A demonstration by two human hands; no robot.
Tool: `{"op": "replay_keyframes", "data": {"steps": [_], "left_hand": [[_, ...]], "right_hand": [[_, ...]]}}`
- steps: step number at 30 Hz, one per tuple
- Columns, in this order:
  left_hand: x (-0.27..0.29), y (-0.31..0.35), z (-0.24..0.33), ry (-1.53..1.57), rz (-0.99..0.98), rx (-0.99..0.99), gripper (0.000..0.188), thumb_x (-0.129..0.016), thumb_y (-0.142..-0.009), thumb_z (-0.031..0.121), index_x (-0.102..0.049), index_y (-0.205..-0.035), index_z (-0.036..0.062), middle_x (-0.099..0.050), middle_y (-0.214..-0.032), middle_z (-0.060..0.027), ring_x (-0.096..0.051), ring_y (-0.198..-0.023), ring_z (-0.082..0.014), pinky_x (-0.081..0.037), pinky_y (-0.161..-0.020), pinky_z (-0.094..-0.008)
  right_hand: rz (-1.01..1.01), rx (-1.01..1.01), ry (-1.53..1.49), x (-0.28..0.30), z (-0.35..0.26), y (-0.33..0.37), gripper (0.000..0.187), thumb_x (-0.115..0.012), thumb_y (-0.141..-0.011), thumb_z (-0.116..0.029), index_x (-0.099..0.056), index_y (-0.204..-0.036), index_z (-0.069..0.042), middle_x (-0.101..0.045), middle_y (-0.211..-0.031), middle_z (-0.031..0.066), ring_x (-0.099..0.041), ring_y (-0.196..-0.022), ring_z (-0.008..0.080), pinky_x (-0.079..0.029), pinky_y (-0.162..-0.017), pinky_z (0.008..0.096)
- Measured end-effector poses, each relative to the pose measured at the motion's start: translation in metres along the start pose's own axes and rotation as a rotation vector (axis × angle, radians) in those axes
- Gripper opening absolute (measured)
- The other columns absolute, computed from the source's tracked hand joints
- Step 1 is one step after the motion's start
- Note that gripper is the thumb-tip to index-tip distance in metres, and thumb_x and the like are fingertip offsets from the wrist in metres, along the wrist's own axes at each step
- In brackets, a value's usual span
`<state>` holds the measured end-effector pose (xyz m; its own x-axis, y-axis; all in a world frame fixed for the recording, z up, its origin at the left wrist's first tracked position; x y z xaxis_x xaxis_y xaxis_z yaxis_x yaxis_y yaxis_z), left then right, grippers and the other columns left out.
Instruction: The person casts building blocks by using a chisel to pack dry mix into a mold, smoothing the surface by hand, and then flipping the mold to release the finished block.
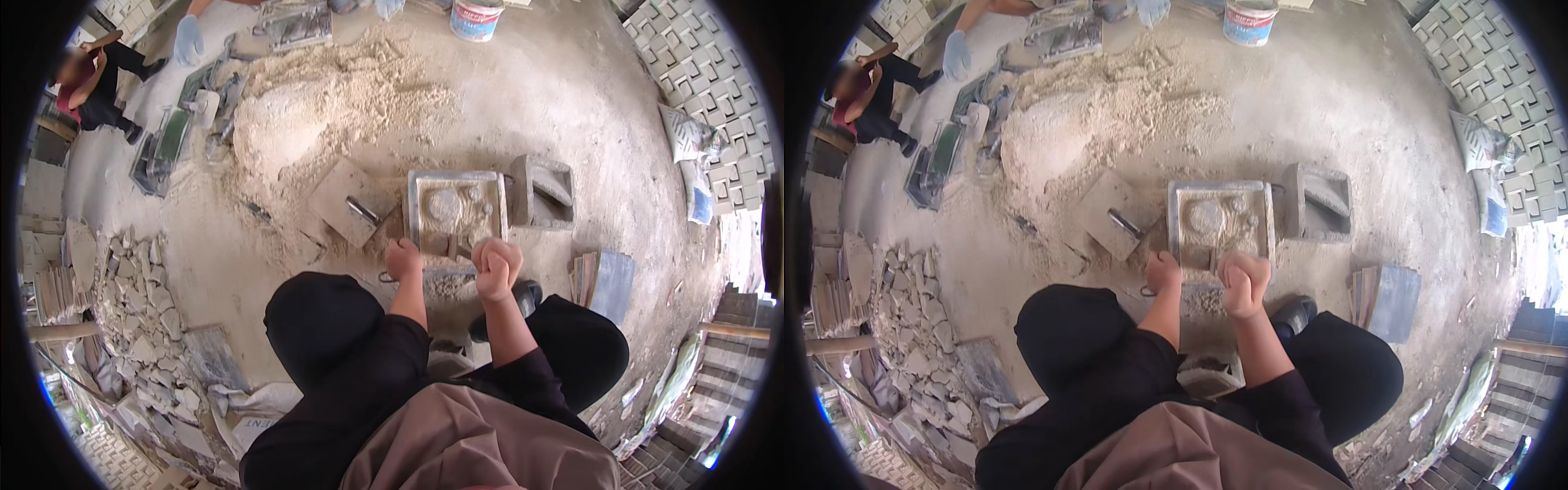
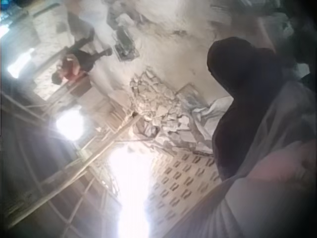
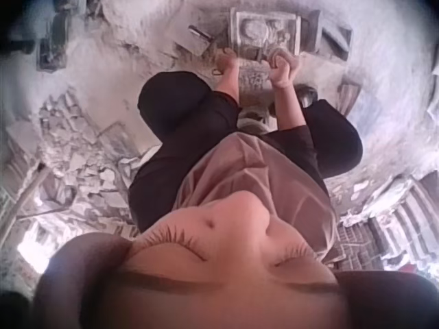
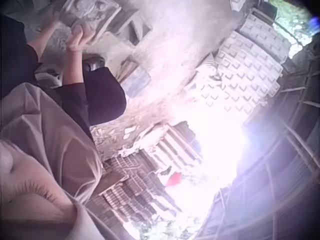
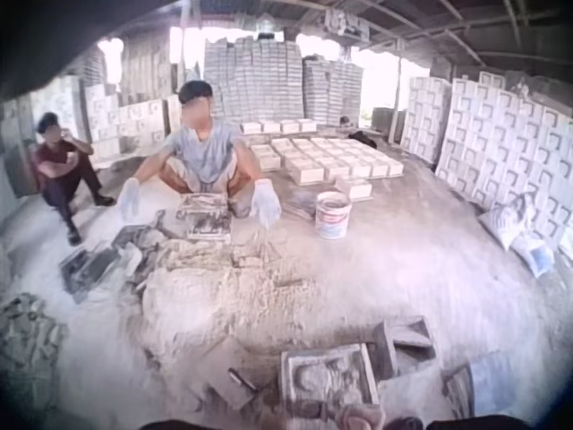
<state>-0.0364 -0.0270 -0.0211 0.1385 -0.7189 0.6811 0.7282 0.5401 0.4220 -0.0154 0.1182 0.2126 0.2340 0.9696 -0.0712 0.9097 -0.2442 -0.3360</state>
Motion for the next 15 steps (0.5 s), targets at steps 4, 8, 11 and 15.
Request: {"op": "replay_keyframes", "data": {"steps": [4,8,11,15], "left_hand": [[0.011,-0.014,-0.003,-0.021,0.044,-0.021,0.032,-0.039,-0.079,0.027,-0.058,-0.087,0.0032,-0.060,-0.087,-0.0211,-0.057,-0.081,-0.0386,-0.044,-0.070,-0.0491],[0.010,-0.004,0.001,-0.044,0.005,0.013,0.031,-0.039,-0.079,0.027,-0.058,-0.088,0.0035,-0.060,-0.087,-0.0199,-0.057,-0.080,-0.0382,-0.044,-0.069,-0.0489],[0.010,-0.005,-0.017,-0.017,-0.033,0.070,0.031,-0.040,-0.080,0.028,-0.057,-0.089,0.0042,-0.061,-0.086,-0.0198,-0.058,-0.079,-0.0381,-0.045,-0.069,-0.0490],[0.005,0.008,-0.013,-0.005,-0.028,0.055,0.030,-0.040,-0.080,0.028,-0.058,-0.089,0.0050,-0.061,-0.085,-0.0188,-0.058,-0.080,-0.0379,-0.045,-0.069,-0.0487]], "right_hand": [[-0.031,0.000,-0.066,-0.008,0.003,0.006,0.025,-0.040,-0.067,-0.010,-0.032,-0.044,-0.002,-0.037,-0.042,0.0063,-0.033,-0.036,0.0107,-0.022,-0.036,0.0242],[-0.035,-0.018,-0.067,0.002,0.009,0.003,0.025,-0.038,-0.067,-0.007,-0.031,-0.044,-0.002,-0.035,-0.042,0.0052,-0.032,-0.035,0.0115,-0.022,-0.035,0.0254],[-0.025,0.038,-0.087,0.008,0.010,-0.003,0.026,-0.036,-0.069,-0.007,-0.030,-0.044,-0.002,-0.035,-0.042,0.0053,-0.032,-0.036,0.0114,-0.022,-0.035,0.0250],[0.039,-0.034,-0.128,0.025,0.009,-0.005,0.025,-0.035,-0.069,-0.007,-0.030,-0.045,-0.003,-0.034,-0.044,0.0054,-0.030,-0.037,0.0108,-0.021,-0.035,0.0247]]}}
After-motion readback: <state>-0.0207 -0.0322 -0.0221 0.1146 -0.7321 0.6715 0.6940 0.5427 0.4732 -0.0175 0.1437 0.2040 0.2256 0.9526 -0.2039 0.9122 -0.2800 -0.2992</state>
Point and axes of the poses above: each hand's wrist, its own y-axis away from the middle knuckle, its own x-axis out of the back of the hand, z = x × y, the point moved 5 cm from there along -y, towards the middle knuckle
